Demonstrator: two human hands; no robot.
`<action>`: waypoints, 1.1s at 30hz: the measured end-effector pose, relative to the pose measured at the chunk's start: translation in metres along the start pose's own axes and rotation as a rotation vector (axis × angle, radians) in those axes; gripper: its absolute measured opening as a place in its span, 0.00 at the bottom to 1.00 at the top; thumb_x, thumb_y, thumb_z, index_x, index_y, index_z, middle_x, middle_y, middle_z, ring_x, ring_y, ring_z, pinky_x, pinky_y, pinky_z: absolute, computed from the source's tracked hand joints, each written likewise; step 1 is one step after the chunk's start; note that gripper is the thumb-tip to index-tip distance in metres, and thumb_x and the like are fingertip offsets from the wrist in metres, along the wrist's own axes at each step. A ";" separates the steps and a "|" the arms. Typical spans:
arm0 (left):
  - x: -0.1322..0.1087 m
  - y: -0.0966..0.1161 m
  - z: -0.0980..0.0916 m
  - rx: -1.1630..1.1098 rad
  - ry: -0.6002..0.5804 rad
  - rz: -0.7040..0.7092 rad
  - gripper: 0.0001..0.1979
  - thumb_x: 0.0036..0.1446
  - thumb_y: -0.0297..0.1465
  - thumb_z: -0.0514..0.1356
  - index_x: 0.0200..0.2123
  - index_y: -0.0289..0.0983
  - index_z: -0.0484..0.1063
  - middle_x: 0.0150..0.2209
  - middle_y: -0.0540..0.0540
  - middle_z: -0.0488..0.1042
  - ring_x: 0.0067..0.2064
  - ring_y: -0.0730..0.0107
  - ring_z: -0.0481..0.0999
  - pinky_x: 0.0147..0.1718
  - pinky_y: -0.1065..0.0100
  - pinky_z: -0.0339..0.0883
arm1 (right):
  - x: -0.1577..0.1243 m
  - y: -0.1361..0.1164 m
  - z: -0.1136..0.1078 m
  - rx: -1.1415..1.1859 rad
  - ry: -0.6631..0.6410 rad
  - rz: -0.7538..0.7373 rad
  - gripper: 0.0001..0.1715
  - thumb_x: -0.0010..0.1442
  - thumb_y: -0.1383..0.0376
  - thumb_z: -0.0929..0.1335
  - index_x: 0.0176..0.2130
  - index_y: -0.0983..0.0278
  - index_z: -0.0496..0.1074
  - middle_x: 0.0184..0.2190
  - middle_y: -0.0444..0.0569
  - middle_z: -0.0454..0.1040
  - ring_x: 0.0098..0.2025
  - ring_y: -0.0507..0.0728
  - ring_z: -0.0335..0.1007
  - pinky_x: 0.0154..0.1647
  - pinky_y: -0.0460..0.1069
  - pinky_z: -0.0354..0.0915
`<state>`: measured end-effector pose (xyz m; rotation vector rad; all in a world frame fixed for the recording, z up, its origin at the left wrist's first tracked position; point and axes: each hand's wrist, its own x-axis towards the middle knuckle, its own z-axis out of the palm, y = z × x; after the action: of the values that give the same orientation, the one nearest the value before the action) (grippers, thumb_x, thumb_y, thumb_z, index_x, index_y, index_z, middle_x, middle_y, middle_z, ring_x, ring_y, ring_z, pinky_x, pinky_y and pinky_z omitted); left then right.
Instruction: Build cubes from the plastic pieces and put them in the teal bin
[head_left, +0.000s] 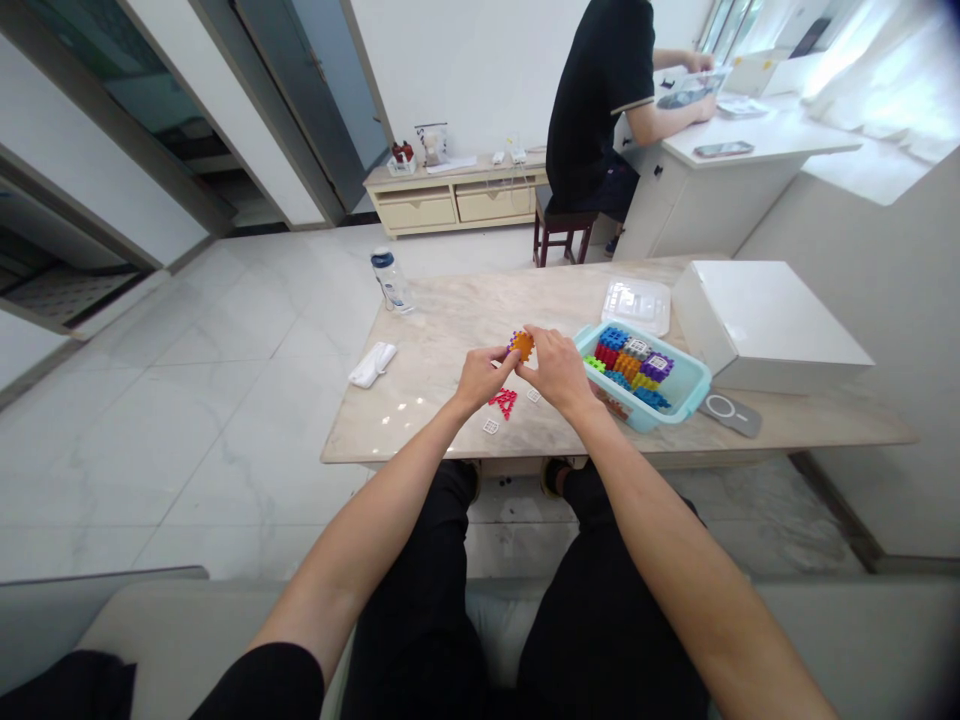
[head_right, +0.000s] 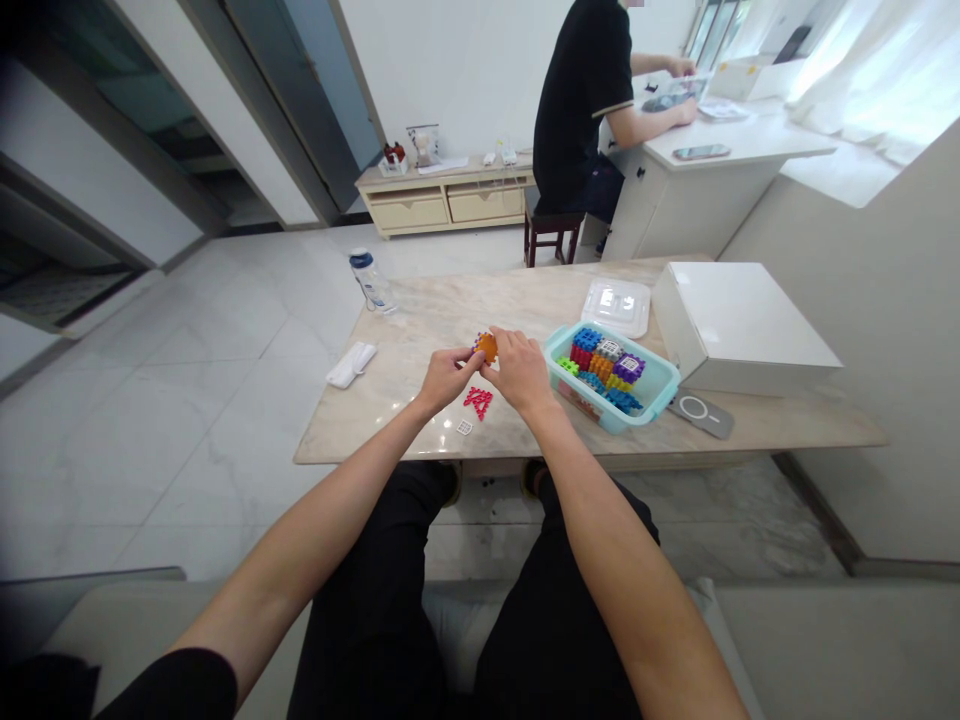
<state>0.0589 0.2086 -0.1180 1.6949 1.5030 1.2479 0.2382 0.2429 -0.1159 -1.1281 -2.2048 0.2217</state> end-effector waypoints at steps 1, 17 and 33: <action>0.000 0.000 0.000 -0.004 0.007 -0.002 0.22 0.66 0.49 0.65 0.32 0.38 0.87 0.31 0.45 0.84 0.35 0.60 0.79 0.39 0.64 0.68 | 0.000 0.000 0.000 0.000 0.001 -0.005 0.32 0.70 0.61 0.73 0.68 0.68 0.70 0.61 0.64 0.79 0.62 0.72 0.73 0.62 0.63 0.67; 0.003 -0.002 -0.002 -0.225 0.011 -0.124 0.27 0.61 0.56 0.66 0.36 0.37 0.86 0.35 0.43 0.85 0.38 0.60 0.80 0.36 0.64 0.72 | 0.000 0.004 0.001 0.064 0.090 0.028 0.27 0.69 0.59 0.73 0.63 0.66 0.75 0.57 0.62 0.82 0.59 0.72 0.75 0.61 0.64 0.68; 0.004 0.000 -0.014 -0.644 -0.195 -0.270 0.31 0.62 0.55 0.68 0.51 0.34 0.86 0.49 0.33 0.87 0.49 0.54 0.85 0.40 0.65 0.72 | 0.000 -0.006 -0.004 0.161 0.095 -0.067 0.26 0.72 0.58 0.72 0.65 0.63 0.73 0.57 0.60 0.81 0.60 0.70 0.75 0.63 0.63 0.66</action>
<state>0.0463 0.2095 -0.1107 1.1115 1.0182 1.2061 0.2370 0.2387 -0.1105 -0.9564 -2.0963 0.3050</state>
